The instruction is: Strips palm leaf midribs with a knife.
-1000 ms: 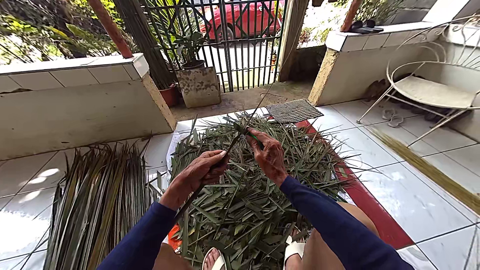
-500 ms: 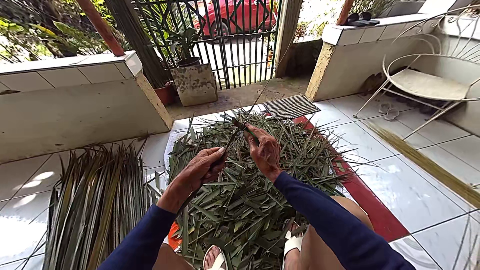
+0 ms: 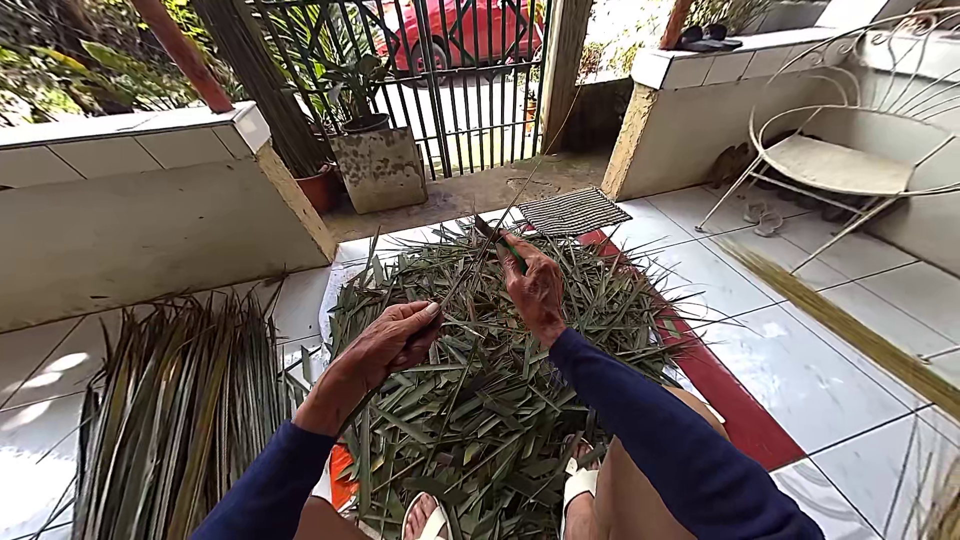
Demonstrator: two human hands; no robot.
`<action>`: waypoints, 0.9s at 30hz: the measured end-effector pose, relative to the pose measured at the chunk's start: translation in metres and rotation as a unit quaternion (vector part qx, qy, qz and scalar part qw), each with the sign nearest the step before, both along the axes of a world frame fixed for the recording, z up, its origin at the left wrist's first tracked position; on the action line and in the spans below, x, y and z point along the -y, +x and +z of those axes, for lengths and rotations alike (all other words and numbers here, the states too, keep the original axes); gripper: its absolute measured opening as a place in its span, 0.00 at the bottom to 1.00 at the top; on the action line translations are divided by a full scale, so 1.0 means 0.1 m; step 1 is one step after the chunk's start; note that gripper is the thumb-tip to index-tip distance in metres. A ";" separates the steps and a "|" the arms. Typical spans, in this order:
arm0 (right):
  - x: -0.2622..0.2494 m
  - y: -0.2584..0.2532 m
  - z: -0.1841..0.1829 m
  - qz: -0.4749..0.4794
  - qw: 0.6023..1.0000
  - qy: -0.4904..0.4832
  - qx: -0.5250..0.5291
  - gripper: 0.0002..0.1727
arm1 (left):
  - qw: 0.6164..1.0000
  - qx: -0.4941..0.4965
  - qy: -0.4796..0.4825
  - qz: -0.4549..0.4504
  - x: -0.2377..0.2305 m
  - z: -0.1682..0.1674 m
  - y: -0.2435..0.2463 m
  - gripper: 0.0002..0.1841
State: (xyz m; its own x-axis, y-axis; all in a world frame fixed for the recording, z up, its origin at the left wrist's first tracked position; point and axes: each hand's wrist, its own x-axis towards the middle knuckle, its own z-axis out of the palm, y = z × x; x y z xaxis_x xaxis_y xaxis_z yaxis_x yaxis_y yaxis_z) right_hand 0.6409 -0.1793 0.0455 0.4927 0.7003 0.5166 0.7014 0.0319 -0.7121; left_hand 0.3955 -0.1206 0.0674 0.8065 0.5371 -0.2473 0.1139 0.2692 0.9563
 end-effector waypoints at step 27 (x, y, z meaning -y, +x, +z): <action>0.23 -0.01 0.03 0.130 0.989 -0.054 -0.052 0.19 | 0.982 -0.066 0.163 0.067 -0.04 -0.05 -0.07 0.18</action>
